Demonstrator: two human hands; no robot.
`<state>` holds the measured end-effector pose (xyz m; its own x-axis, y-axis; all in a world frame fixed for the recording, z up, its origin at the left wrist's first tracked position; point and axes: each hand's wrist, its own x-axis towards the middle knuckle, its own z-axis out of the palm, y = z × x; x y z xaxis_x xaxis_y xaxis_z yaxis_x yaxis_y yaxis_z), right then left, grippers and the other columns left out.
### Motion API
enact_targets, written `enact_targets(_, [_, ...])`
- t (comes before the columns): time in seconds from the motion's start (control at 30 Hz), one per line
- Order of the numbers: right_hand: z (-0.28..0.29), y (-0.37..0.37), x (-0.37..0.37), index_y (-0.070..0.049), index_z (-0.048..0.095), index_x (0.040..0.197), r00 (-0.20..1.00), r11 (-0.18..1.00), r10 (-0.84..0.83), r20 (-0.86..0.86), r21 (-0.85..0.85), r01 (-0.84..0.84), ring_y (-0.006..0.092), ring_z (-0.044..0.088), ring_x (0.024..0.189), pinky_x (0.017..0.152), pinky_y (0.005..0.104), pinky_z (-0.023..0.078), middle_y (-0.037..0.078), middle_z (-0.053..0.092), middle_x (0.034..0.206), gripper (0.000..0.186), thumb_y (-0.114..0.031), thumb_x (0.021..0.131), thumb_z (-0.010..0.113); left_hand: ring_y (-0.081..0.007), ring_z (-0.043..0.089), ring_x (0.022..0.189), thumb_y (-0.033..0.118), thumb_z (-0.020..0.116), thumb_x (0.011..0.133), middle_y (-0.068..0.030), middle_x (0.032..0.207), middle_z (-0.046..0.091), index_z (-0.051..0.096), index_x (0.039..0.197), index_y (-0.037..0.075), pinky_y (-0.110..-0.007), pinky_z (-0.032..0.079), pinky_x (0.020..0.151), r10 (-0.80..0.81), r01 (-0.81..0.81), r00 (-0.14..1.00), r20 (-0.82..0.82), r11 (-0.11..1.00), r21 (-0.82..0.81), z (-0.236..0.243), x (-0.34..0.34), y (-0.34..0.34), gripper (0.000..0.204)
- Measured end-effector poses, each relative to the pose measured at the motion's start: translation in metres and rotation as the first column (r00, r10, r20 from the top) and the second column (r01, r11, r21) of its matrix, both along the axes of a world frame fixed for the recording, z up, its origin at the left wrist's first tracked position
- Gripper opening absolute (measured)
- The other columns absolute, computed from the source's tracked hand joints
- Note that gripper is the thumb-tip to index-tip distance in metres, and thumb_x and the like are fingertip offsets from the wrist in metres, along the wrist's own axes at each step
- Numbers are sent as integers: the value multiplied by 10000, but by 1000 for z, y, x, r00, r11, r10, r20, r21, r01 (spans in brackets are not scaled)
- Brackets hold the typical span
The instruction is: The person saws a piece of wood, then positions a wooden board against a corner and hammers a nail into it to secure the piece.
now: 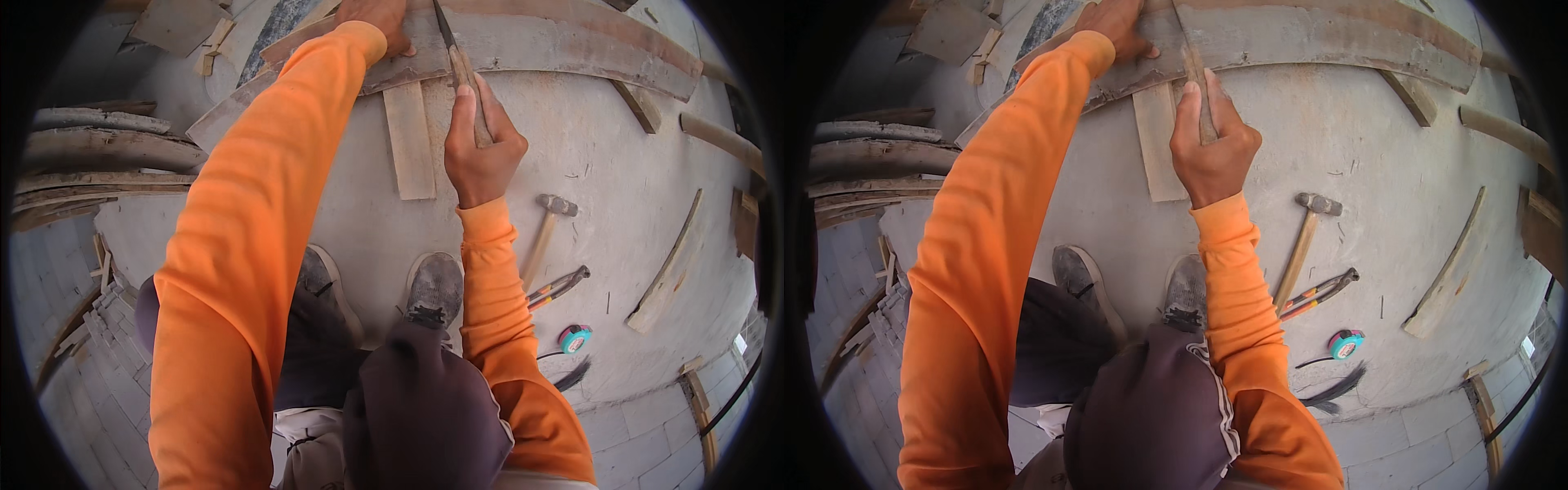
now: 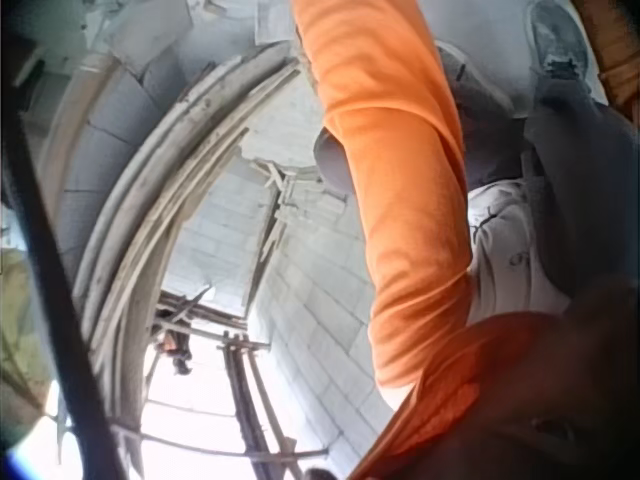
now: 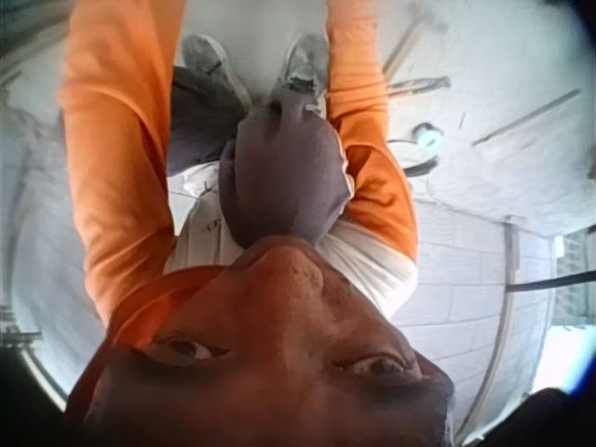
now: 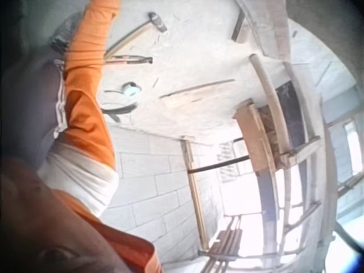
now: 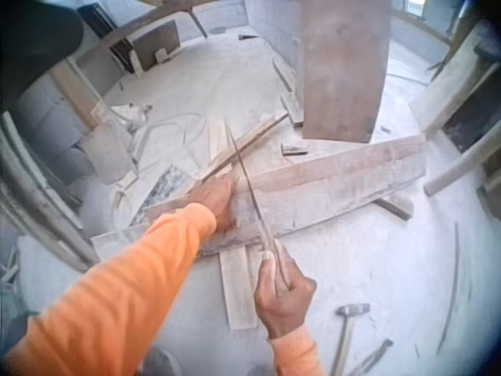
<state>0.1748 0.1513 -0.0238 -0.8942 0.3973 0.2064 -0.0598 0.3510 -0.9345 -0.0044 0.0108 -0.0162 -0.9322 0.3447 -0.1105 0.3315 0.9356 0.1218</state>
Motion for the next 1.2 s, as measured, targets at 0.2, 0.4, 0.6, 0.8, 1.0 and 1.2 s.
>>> enact_targets(0.2, [16, 23, 192, 139, 644, 1265, 983, 984, 50, 178, 158, -78, 243, 781, 842, 736, 283, 587, 268, 752, 1070, 346, -35, 970, 594, -399, 626, 1175, 218, 888, 672, -197, 1174, 687, 514, 1265, 68, -540, 482, 996, 30, -29, 998, 61, 999, -19, 6, -12, -18, 717])
enact_targets(0.4, [-8, 6, 46, 74, 674, 1270, 1000, 999, 30, -2, 35, -30, 221, 752, 728, 654, 269, 558, 231, 767, 944, 338, -55, 958, 671, -396, 620, 1183, 222, 889, 673, -190, 1185, 682, 505, 1289, 65, -526, 478, 1013, -15, 16, 999, -36, 999, 29, 0, -5, -9, 743])
enact_targets(0.6, [1, 9, 120, 116, 656, 1264, 992, 998, 11, 124, 57, -18, 220, 761, 790, 712, 289, 574, 240, 766, 988, 339, -62, 978, 619, -385, 608, 1210, 225, 894, 669, -189, 1216, 672, 512, 1295, 62, -520, 471, 1027, 26, -25, 998, 51, 1000, -16, -3, -12, -12, 752])
enact_targets(0.8, [2, 17, 152, 153, 645, 1251, 987, 993, 28, 155, 112, -46, 238, 775, 870, 747, 279, 583, 257, 758, 1058, 343, -50, 979, 595, -381, 617, 1203, 227, 900, 663, -186, 1213, 678, 538, 1272, 61, -510, 479, 1020, 30, -30, 998, 49, 1000, -8, 9, -5, -19, 728])
enact_targets(1.0, [2, 2, 44, 79, 688, 1245, 994, 999, 16, 105, -29, -13, 150, 736, 795, 679, 264, 547, 227, 768, 968, 318, -79, 970, 652, -385, 620, 1196, 225, 898, 666, -195, 1201, 681, 536, 1257, 61, -518, 475, 1014, 52, -49, 995, 91, 998, -33, 3, -1, -7, 712])
enact_targets(1.2, [32, 23, 207, 147, 649, 1251, 940, 997, 31, 340, 54, -53, 203, 762, 873, 784, 284, 569, 237, 762, 1073, 337, -39, 980, 574, -392, 621, 1192, 239, 918, 658, -209, 1197, 682, 532, 1255, 53, -525, 474, 1010, 36, -36, 996, 76, 999, -9, -2, -7, -16, 735])
